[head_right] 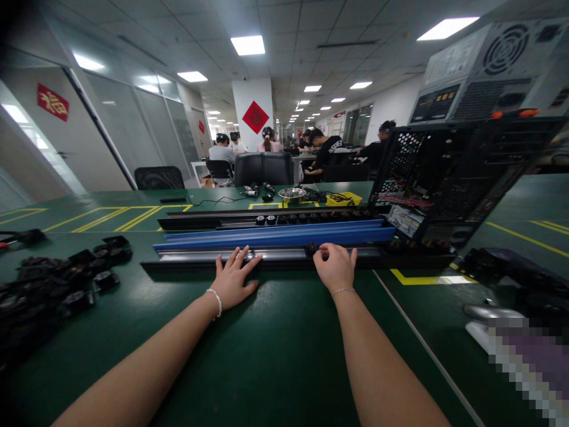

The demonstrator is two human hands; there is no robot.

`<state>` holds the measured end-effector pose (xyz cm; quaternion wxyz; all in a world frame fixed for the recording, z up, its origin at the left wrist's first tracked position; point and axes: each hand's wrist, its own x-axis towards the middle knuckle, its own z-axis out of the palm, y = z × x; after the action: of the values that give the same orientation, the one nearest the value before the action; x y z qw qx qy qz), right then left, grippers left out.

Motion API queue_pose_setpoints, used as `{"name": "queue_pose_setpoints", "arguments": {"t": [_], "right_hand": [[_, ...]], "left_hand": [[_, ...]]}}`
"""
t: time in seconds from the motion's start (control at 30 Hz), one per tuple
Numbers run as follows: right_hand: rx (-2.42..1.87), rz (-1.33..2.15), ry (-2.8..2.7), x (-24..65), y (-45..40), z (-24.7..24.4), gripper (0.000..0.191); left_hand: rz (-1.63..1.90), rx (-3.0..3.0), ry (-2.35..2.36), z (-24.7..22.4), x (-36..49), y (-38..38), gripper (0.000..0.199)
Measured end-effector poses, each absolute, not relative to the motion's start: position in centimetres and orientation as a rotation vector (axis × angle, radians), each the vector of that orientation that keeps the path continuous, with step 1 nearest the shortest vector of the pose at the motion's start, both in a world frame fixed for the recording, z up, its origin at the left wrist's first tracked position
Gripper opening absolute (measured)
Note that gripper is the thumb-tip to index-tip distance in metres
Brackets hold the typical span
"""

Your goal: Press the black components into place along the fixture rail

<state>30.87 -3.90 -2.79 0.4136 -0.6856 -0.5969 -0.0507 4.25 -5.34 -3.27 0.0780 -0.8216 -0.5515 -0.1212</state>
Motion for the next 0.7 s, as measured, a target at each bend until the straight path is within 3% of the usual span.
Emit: {"name": "queue_pose_setpoints", "arguments": {"t": [0.7], "right_hand": [[-1.651, -0.060, -1.698, 30.32, -4.17, -2.77, 0.028]], "left_hand": [[-0.349, -2.462, -1.661, -2.91, 4.49, -5.46, 0.069]]}}
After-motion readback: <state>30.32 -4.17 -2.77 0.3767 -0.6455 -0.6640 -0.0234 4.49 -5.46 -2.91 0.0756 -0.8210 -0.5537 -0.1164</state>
